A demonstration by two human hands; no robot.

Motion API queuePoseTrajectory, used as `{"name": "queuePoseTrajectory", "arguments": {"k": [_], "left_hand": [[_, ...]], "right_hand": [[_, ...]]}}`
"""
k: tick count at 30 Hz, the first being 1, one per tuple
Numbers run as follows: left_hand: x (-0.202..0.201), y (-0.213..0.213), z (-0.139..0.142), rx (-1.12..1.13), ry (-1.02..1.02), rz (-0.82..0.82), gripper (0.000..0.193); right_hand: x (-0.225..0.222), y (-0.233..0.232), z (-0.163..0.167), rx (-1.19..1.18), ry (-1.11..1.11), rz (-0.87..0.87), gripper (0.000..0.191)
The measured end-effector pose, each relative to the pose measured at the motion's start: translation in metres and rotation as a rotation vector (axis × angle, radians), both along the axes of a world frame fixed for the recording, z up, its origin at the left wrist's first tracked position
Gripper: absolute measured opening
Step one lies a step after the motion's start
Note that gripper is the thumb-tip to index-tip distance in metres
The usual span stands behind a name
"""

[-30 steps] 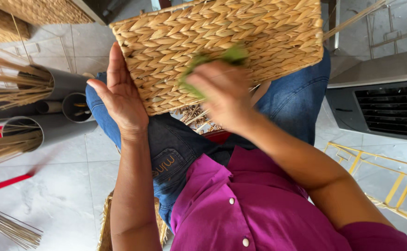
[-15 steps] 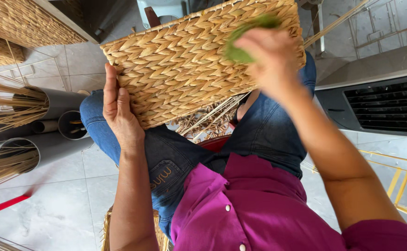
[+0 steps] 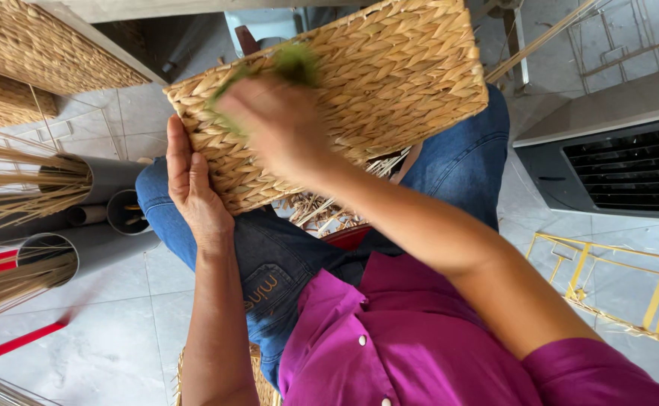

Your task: The person sits with a woven water-hyacinth storage basket on their lap and wipes its outer sides, rim, and interior with a green cloth. They use scissors to trim loose fibers from the weave, then continue wiping the inside surfaces of the basket.

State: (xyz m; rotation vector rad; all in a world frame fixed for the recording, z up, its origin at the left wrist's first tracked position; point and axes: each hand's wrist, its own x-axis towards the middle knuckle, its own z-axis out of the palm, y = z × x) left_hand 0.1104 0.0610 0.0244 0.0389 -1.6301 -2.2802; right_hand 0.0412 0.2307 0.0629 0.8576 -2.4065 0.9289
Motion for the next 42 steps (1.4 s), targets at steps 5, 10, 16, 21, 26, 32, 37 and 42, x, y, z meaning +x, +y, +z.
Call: {"name": "queuePoseTrajectory", "arguments": {"k": [5,10,16,21,26,32,37,42], "left_hand": [[0.001,0.000,-0.002,0.035,-0.062,0.049,0.054],[0.001,0.000,-0.004,-0.175,0.006,0.064,0.050],[-0.003,0.002,-0.006,-0.080,0.012,0.044,0.048],[-0.004,0.002,-0.008,-0.058,0.005,0.043,0.048],[-0.004,0.000,-0.008,-0.090,0.017,0.060,0.048],[-0.001,0.003,-0.001,-0.083,-0.103,0.095,0.050],[0.003,0.006,0.001,-0.230,-0.022,0.076,0.050],[0.001,0.006,-0.003,-0.209,0.009,0.064,0.048]], "right_hand": [[0.004,-0.055,0.000,0.021,0.163,0.137,0.046],[-0.035,0.042,-0.002,0.237,0.098,0.071,0.042],[-0.043,0.226,0.037,0.188,-0.022,-0.307,0.054],[-0.036,0.200,-0.003,0.212,0.028,-0.403,0.056],[-0.022,0.070,-0.014,0.176,0.099,-0.275,0.049],[0.013,-0.041,0.006,0.098,0.111,0.096,0.050],[-0.014,0.035,-0.011,0.274,0.122,0.040,0.052],[-0.020,0.195,0.024,0.397,0.083,-0.299,0.058]]}}
